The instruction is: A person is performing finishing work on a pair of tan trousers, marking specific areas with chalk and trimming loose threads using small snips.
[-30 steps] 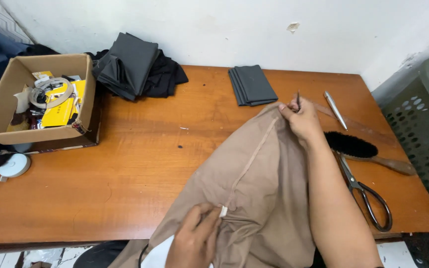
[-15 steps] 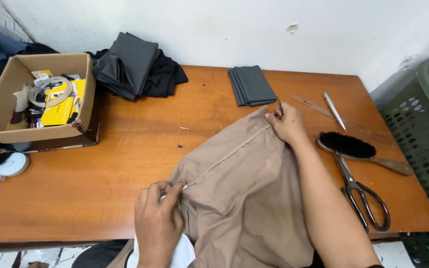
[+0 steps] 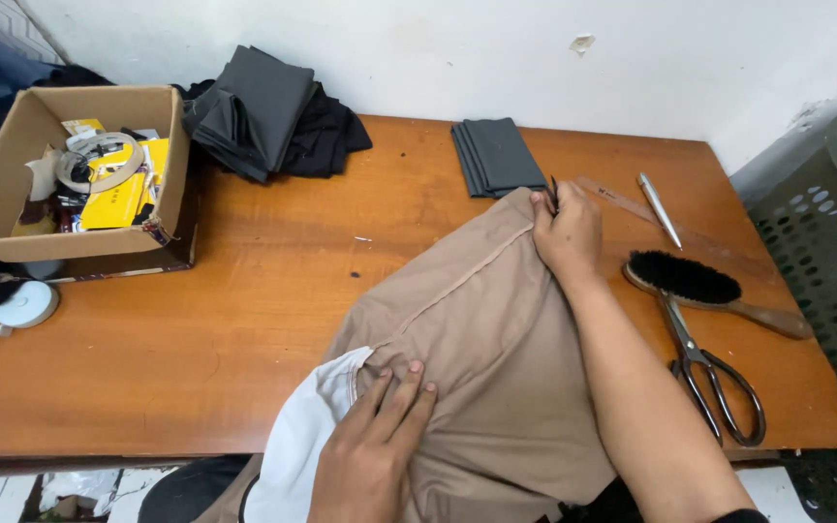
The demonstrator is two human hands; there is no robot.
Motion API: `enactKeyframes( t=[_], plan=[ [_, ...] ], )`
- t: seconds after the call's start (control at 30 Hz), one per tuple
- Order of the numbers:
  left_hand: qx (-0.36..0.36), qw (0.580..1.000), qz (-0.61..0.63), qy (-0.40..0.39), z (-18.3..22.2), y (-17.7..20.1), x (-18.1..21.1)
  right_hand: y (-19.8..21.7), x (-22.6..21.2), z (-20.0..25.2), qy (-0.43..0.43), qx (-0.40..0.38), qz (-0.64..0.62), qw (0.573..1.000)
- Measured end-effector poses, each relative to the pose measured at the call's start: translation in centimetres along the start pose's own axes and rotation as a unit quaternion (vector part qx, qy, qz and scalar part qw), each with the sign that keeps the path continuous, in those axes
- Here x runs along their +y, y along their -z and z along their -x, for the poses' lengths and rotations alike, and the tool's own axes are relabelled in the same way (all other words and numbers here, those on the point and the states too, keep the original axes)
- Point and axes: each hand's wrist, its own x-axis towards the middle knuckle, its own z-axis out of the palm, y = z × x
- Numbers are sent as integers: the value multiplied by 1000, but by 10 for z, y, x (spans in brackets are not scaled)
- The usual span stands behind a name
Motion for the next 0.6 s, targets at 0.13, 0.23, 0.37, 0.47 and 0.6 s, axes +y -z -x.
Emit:
enactKeyframes(
  t=[0.13,0.23,0.37,0.47,0.6],
  plan=[
    [-13,999,35,-30,-14,15,-9,-3,6,1,35,2,2,999],
    [-60,997,22,-45,-13,16,-7,-6,8,0,14,-52,-4,999],
    [-13,1000,7,-25,-39,26,18,-11,10,1,11,-52,5,999],
    [67,996,-17,-53,-65,14,26,-11,11,1,17,-43,9,999],
    [-24,999,-37,10,-65,-26,7,-5,7,2,29,-34,-12,999]
  ],
)
